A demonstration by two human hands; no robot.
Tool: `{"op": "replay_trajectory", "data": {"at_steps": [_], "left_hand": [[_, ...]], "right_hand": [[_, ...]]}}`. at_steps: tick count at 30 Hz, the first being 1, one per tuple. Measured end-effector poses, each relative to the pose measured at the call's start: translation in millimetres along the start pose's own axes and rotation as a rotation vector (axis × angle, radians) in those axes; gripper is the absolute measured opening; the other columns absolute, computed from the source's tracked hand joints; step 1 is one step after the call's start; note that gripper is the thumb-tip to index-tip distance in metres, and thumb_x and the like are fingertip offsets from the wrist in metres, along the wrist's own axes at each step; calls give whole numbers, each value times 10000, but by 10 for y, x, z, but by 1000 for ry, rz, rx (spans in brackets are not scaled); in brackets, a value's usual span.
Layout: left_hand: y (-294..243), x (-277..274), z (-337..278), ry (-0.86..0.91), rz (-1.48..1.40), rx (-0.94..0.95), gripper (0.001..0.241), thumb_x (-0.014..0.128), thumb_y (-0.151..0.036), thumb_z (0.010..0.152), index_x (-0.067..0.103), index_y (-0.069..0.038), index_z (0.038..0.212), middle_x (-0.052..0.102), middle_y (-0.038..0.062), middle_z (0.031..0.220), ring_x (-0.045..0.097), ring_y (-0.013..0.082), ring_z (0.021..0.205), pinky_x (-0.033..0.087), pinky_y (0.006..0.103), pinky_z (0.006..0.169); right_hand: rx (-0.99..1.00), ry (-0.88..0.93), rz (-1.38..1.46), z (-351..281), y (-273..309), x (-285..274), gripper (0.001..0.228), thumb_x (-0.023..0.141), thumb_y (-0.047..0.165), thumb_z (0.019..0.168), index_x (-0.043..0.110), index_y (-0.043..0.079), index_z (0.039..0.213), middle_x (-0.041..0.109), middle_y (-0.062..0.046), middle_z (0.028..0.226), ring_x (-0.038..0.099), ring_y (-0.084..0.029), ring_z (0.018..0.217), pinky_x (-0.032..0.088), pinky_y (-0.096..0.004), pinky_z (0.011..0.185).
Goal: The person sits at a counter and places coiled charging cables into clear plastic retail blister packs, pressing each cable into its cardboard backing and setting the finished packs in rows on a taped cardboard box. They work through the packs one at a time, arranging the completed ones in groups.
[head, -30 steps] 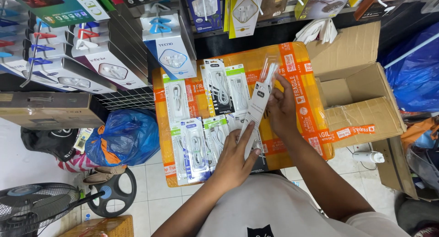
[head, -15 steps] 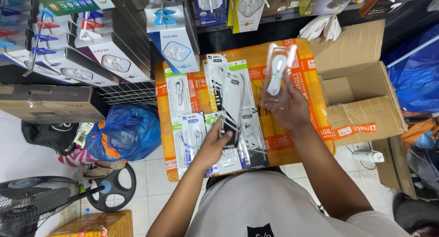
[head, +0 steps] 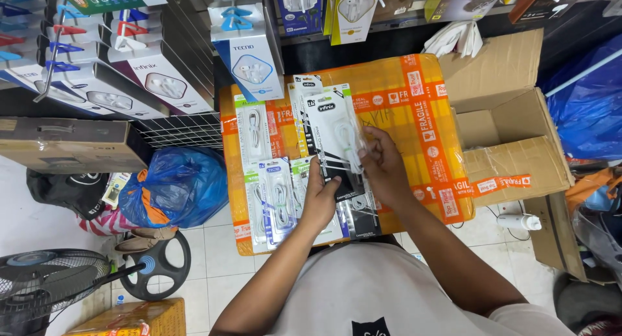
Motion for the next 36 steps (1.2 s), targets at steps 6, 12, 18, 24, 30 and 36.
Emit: {"op": "replay_trajectory", "data": {"at_steps": [6,12,18,24,30,36], "left_hand": [[4,62,-136,-56,-17,11,638,446,-65,987,265,18,1594,469,156,1515,443,203,1378,309,317,1175],[121,-42,-195,-138,131,-69,537,354,-279,1122,288,4,1573,427,96,1569,377,155,1448,235,283,1204],[-185,125,-207,-88,246,65,497,539,-137,1042,396,40,1485,577,160,1334,529,204,1224,415,322,1086],[-215,118,-268,-73,377,64,514,535,-141,1043,343,28,1489,574,177,1324,545,224,1215,433,344,1065],[-286,87,-230,-67,383,96,495,513,-140,1052,364,32,1492,583,190,1363,547,250,1266,408,360,1109],[-274,72,-213,-32,372,63,518,518,-124,1035,356,24,1504,579,187,1366,540,245,1271,395,351,1112]], "right_hand": [[-344,-56,-474,-263,578,167,311,676,62,919,617,25,1222,662,-68,870,649,-147,707,538,-293,636],[-307,-24,-674,-288,616,212,199,700,78,897,710,49,1093,687,-100,818,656,-211,654,527,-333,607],[-411,-18,-741,-290,658,208,210,765,131,860,683,41,1031,670,-116,1026,639,-287,907,521,-408,786],[-417,37,-781,-262,683,228,238,821,166,819,709,64,1002,578,-123,1191,590,-321,1122,501,-435,924],[-441,198,-768,-271,575,227,245,757,53,840,716,70,1081,527,-157,1359,565,-342,1188,494,-434,979],[-320,266,-811,-167,491,210,211,755,45,804,694,79,1003,532,-134,1345,551,-327,1177,471,-424,989]]}}
Point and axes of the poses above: each hand's wrist, its own z-axis towards the middle knuckle, its own x-axis out of the palm, y = z × x, the point moved 5 cm from there along z, towards the middle knuckle
